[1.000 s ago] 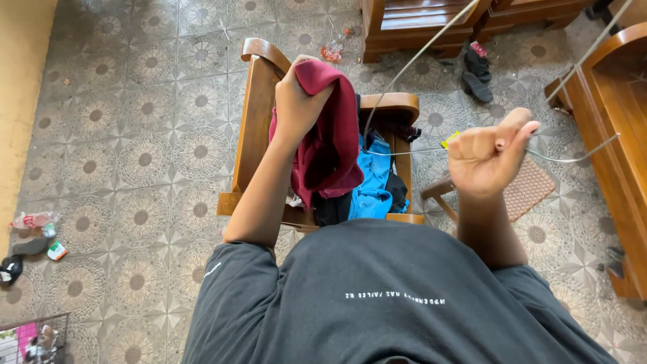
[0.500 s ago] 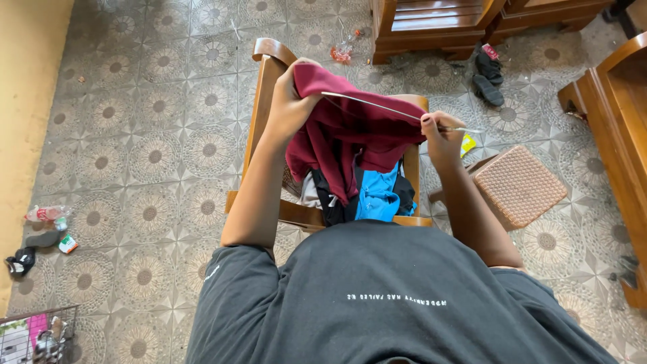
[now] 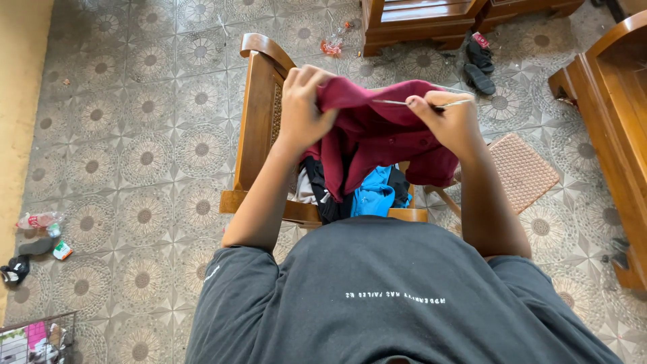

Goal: The person takes clothes from a wooden chair, places each item on a wire hanger, and hangs them on a red metal drying rack. The person handles a black garment, a white t-shirt, black shorts, and a maroon shirt, spacing them on the rack.

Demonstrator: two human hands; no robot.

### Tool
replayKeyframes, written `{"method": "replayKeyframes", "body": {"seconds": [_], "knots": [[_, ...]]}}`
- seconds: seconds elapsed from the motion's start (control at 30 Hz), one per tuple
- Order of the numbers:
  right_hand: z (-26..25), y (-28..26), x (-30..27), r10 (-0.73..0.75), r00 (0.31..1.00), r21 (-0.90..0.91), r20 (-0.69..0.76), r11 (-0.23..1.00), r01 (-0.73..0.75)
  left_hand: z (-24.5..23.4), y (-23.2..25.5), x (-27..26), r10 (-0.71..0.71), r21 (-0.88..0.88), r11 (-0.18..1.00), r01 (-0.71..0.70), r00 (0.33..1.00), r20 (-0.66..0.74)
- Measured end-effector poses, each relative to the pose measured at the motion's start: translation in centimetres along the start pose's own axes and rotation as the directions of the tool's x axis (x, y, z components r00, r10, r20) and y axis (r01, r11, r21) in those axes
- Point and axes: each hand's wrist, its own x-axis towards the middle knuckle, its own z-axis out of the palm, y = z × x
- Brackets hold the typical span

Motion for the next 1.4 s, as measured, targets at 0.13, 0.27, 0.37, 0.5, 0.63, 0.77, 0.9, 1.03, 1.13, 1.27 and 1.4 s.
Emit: {"method": "replayKeyframes", "body": {"seconds": [0.13, 0.27, 0.37, 0.5, 0.63, 0.77, 0.9, 1.03, 1.13, 1.27, 1.4], "knots": [[1.1, -0.2, 1.0, 0.040, 0.999, -0.060, 0.025, 0.997, -0.038, 0.8, 0.9, -0.5, 0.058, 0.203, 0.976, -0.077, 0.993, 0.098], [-0.1, -2.1, 1.9, 0.117, 0.990, -0.073, 0.076, 0.991, -0.112, -2.2, 2.0, 0.0, -0.020, -0.221, 0.966, 0.132, 0.896, 0.445], [-0.8, -4.8, 1.9, 0.158, 0.978, -0.054, 0.135, 0.987, -0.152, -3.6, 1.3, -0.1, -0.056, -0.329, 0.910, 0.251, 0.863, 0.502], [-1.8, -6.2, 1.4, 0.001, 0.982, 0.126, 0.191, 0.992, -0.026, -0.9, -2.4, -3.3, -0.103, -0.176, 0.967, 0.187, 0.910, 0.401], [-4.4, -3.6, 0.4, -0.039, 0.986, 0.299, 0.161, 0.954, -0.011, -1.5, -4.7, -4.5, -0.195, -0.113, 0.967, 0.227, 0.951, 0.242], [-5.7, -0.7, -2.5, 0.290, 0.948, 0.177, 0.129, 0.934, -0.310, -3.6, -6.0, -5.3, -0.291, -0.187, 0.931, 0.313, 0.947, 0.135], [-4.0, 3.9, -6.7, 0.157, 0.987, -0.067, -0.011, 0.985, -0.158, -5.6, -5.8, -4.5, -0.192, -0.338, 0.909, 0.245, 0.964, 0.181], [-4.7, 0.1, -8.9, 0.069, 0.998, -0.106, 0.006, 0.992, -0.068, -7.7, -3.9, -2.9, -0.074, -0.313, 0.939, 0.145, 0.971, 0.228], [-4.3, -3.6, -9.9, 0.039, 0.992, -0.313, 0.121, 0.950, 0.001, -7.6, -1.9, -1.5, 0.050, -0.383, 0.918, 0.100, 0.930, 0.365], [-3.2, -4.5, -13.9, 0.190, 0.974, -0.168, -0.122, 0.963, -0.209, -4.1, -3.1, -0.4, 0.098, -0.440, 0.893, 0.093, 0.915, 0.391], [-2.8, -4.9, -20.2, 0.362, 0.836, 0.107, -0.412, 0.930, -0.350, -0.5, -4.5, 1.4, 0.238, -0.516, 0.855, 0.056, 0.841, 0.486]]}}
